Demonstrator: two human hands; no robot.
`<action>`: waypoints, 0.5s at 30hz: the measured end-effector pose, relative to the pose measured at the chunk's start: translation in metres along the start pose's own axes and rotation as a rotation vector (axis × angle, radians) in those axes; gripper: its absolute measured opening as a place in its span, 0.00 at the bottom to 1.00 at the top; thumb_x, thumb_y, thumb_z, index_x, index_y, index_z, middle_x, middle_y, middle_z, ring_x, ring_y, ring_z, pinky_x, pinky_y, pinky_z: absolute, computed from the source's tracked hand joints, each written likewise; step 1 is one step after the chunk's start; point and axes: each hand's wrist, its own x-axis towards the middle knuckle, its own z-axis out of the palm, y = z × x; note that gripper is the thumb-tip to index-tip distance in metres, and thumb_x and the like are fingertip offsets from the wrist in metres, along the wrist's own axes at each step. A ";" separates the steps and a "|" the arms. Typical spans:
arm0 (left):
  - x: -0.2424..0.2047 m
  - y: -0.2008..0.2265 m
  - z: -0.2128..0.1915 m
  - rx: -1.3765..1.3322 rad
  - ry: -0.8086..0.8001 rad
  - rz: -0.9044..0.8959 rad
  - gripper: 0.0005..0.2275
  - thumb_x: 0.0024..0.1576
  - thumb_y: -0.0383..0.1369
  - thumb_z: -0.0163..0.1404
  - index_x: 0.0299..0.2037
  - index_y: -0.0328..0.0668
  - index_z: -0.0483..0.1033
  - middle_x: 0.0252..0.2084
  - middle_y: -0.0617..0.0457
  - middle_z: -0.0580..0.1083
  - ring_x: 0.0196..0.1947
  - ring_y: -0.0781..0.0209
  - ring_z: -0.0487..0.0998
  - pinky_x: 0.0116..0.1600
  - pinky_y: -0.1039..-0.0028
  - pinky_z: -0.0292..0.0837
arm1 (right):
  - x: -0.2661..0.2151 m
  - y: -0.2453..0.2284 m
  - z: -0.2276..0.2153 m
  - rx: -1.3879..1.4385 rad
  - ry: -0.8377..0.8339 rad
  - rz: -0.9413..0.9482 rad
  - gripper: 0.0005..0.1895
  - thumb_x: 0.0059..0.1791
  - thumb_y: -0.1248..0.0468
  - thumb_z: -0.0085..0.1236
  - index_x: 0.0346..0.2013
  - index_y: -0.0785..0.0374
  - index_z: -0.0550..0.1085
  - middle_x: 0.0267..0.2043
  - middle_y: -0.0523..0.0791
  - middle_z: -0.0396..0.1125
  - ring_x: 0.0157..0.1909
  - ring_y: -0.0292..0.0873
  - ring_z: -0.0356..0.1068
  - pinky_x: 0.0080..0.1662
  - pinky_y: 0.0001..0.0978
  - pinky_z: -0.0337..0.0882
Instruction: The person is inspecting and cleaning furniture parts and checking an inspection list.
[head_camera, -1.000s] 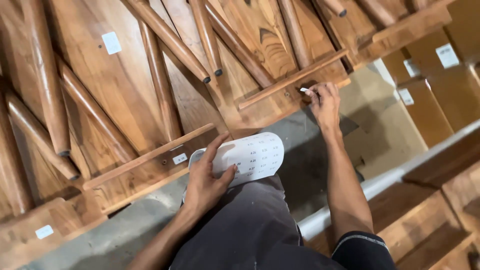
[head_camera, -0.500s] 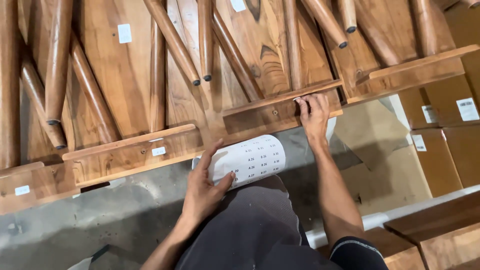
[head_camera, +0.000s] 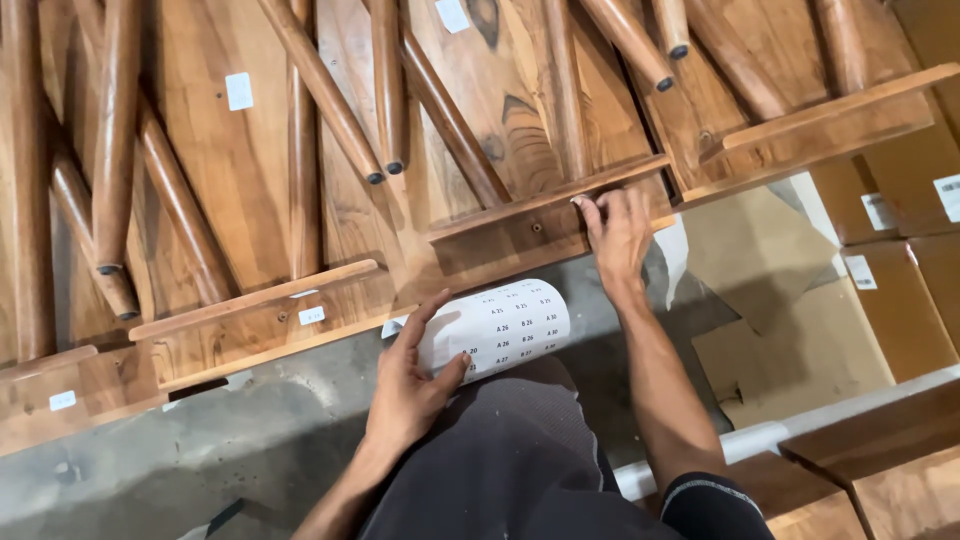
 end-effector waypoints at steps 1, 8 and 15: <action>0.001 0.000 0.000 0.001 -0.003 0.000 0.32 0.51 0.21 0.57 0.68 0.54 0.65 0.49 0.50 0.81 0.36 0.69 0.81 0.34 0.77 0.77 | 0.001 0.001 -0.002 -0.002 0.001 0.002 0.10 0.50 0.62 0.71 0.35 0.64 0.77 0.37 0.48 0.66 0.43 0.52 0.66 0.45 0.45 0.68; 0.006 -0.010 -0.007 0.000 -0.039 0.053 0.32 0.51 0.21 0.57 0.68 0.52 0.65 0.48 0.49 0.81 0.39 0.68 0.80 0.36 0.78 0.78 | 0.027 -0.025 -0.018 -0.230 0.027 -0.039 0.37 0.43 0.44 0.73 0.55 0.65 0.73 0.60 0.58 0.54 0.60 0.63 0.53 0.57 0.61 0.54; 0.010 -0.021 -0.015 -0.042 -0.031 0.137 0.31 0.52 0.21 0.58 0.68 0.50 0.65 0.50 0.48 0.80 0.45 0.67 0.81 0.43 0.78 0.79 | 0.032 0.027 0.000 -0.248 -0.184 -0.108 0.24 0.46 0.52 0.72 0.53 0.56 0.76 0.63 0.41 0.65 0.70 0.56 0.54 0.66 0.57 0.52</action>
